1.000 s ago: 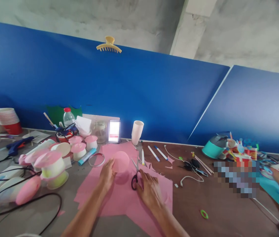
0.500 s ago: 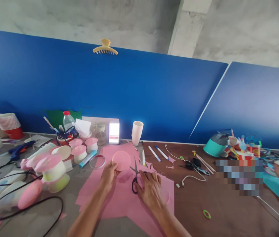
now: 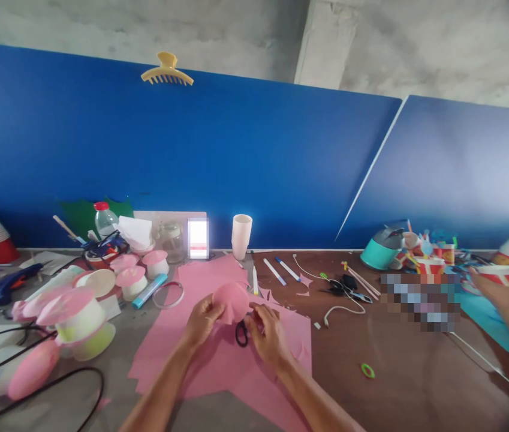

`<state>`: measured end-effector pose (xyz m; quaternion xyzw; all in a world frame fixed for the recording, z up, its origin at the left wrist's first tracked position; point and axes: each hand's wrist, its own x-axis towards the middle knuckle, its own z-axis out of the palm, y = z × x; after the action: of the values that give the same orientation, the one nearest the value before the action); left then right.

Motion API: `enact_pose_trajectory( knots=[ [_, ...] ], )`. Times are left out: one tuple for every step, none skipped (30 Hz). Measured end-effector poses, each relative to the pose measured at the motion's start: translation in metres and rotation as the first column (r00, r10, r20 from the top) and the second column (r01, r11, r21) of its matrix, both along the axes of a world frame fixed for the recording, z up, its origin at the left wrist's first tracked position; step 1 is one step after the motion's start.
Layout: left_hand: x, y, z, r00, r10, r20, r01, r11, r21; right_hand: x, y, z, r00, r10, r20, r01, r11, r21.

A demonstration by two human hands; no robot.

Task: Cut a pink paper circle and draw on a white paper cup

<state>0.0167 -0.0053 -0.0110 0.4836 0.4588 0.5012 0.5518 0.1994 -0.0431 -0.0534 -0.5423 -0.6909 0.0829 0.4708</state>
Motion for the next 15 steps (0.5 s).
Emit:
enact_pose_trajectory(
  knots=[
    [0.002, -0.003, 0.003, 0.999, -0.031, -0.036, 0.031, 0.999, 0.007, 0.000, 0.000, 0.002, 0.999, 0.011, -0.045, -0.012, 0.999, -0.034],
    [0.004, -0.005, 0.007, 0.997, -0.046, -0.059, 0.047, 0.999, 0.015, -0.001, 0.001, 0.003, 0.996, 0.019, -0.091, -0.025, 0.997, -0.066],
    [0.006, -0.007, 0.010, 0.995, -0.054, -0.079, 0.056, 0.998, 0.023, -0.002, 0.001, 0.004, 0.991, 0.024, -0.133, -0.037, 0.995, -0.094],
    [0.008, -0.009, 0.013, 0.994, -0.064, -0.090, 0.066, 0.998, 0.022, -0.002, 0.002, 0.004, 0.985, 0.021, -0.170, -0.041, 0.992, -0.116],
    [0.010, -0.011, 0.015, 0.993, -0.066, -0.097, 0.069, 0.997, 0.021, -0.003, 0.002, 0.004, 0.980, 0.013, -0.199, -0.041, 0.990, -0.136],
    [0.011, -0.012, 0.017, 0.992, -0.068, -0.103, 0.071, 0.997, 0.019, -0.003, 0.003, 0.004, 0.975, 0.003, -0.221, -0.038, 0.987, -0.154],
    [0.012, -0.013, 0.017, 0.992, -0.073, -0.105, 0.075, 0.997, 0.016, -0.004, 0.004, 0.003, 0.971, -0.008, -0.239, -0.035, 0.984, -0.173],
    [0.013, -0.014, 0.017, 0.991, -0.079, -0.105, 0.081, 0.997, 0.013, -0.004, 0.004, 0.003, 0.967, -0.018, -0.254, -0.032, 0.981, -0.191],
    [0.015, -0.014, 0.017, 0.990, -0.095, -0.100, 0.096, 0.995, 0.007, -0.004, 0.004, 0.004, 0.963, -0.026, -0.270, -0.032, 0.977, -0.210],
    [0.016, -0.015, 0.015, 0.989, -0.119, -0.086, 0.120, 0.993, 0.000, -0.005, 0.004, 0.005, 0.958, -0.031, -0.287, -0.036, 0.973, -0.226],
    [0.017, -0.016, 0.014, 0.987, -0.148, -0.064, 0.148, 0.989, -0.011, -0.005, 0.004, 0.005, 0.951, -0.033, -0.307, -0.044, 0.970, -0.239],
    [0.018, -0.016, 0.013, 0.984, -0.177, -0.038, 0.176, 0.984, -0.021, -0.005, 0.003, 0.006, 0.943, -0.035, -0.331, -0.051, 0.967, -0.249],
    [0.020, -0.017, 0.011, 0.980, -0.198, -0.013, 0.198, 0.980, -0.029, -0.006, 0.003, 0.007, 0.935, -0.036, -0.353, -0.059, 0.965, -0.254],
    [0.021, -0.017, 0.010, 0.978, -0.207, 0.005, 0.207, 0.978, -0.034, -0.006, 0.002, 0.008, 0.928, -0.035, -0.372, -0.067, 0.964, -0.257],
    [0.022, -0.018, 0.009, 0.979, -0.202, 0.008, 0.202, 0.979, -0.038, -0.006, 0.002, 0.009, 0.921, -0.033, -0.388, -0.075, 0.963, -0.260]
  ],
)
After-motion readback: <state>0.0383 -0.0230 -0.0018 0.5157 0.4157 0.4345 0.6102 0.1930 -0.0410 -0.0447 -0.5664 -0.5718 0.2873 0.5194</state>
